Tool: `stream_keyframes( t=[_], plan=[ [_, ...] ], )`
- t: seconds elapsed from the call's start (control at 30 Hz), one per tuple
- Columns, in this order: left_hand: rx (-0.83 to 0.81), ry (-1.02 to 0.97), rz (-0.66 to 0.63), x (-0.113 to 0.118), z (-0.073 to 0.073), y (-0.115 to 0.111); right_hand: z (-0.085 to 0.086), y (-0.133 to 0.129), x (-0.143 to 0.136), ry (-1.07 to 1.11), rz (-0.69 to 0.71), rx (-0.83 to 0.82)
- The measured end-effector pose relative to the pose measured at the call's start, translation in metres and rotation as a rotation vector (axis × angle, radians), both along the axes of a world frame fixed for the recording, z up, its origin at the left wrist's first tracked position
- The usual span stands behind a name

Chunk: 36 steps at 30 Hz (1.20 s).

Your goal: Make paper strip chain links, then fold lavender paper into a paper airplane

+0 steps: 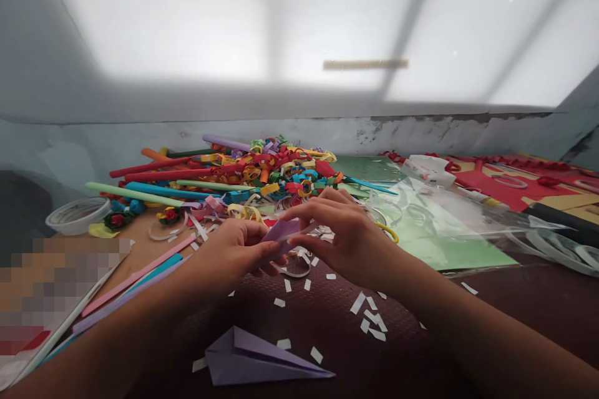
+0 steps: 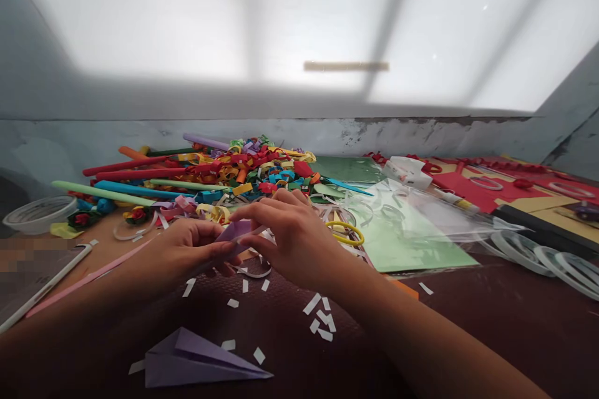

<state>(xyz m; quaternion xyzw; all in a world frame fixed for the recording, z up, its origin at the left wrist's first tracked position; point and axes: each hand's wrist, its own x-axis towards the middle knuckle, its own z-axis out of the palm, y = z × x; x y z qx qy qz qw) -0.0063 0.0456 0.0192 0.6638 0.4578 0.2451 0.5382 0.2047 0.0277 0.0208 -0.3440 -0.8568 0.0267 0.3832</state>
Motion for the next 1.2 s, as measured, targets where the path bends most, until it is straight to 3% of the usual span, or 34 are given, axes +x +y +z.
stream_keyframes(
  t=[0.17, 0.33, 0.53, 0.77, 1.07, 1.2],
  plan=[
    [0.011, 0.057, -0.061, -0.004, 0.002, -0.002, -0.002, 0.005, 0.003, -0.040, -0.034, 0.061],
    [0.044, 0.089, -0.097, -0.003, 0.003, -0.006, -0.003, 0.005, 0.000, -0.044, -0.068, -0.018],
    [0.060, -0.021, -0.017, -0.002, -0.003, -0.007, -0.005, 0.001, -0.004, 0.008, -0.045, -0.073],
    [0.008, -0.014, -0.007, 0.002, -0.002, -0.008, -0.006, 0.001, -0.004, -0.144, -0.038, 0.066],
    [0.295, 0.140, 0.004, -0.001, -0.008, -0.011, -0.007, 0.001, -0.006, -0.152, -0.020, -0.055],
    [0.261, 0.058, 0.062, 0.000, -0.005, -0.016, -0.010, 0.002, -0.007, -0.158, -0.015, -0.052]
  ],
)
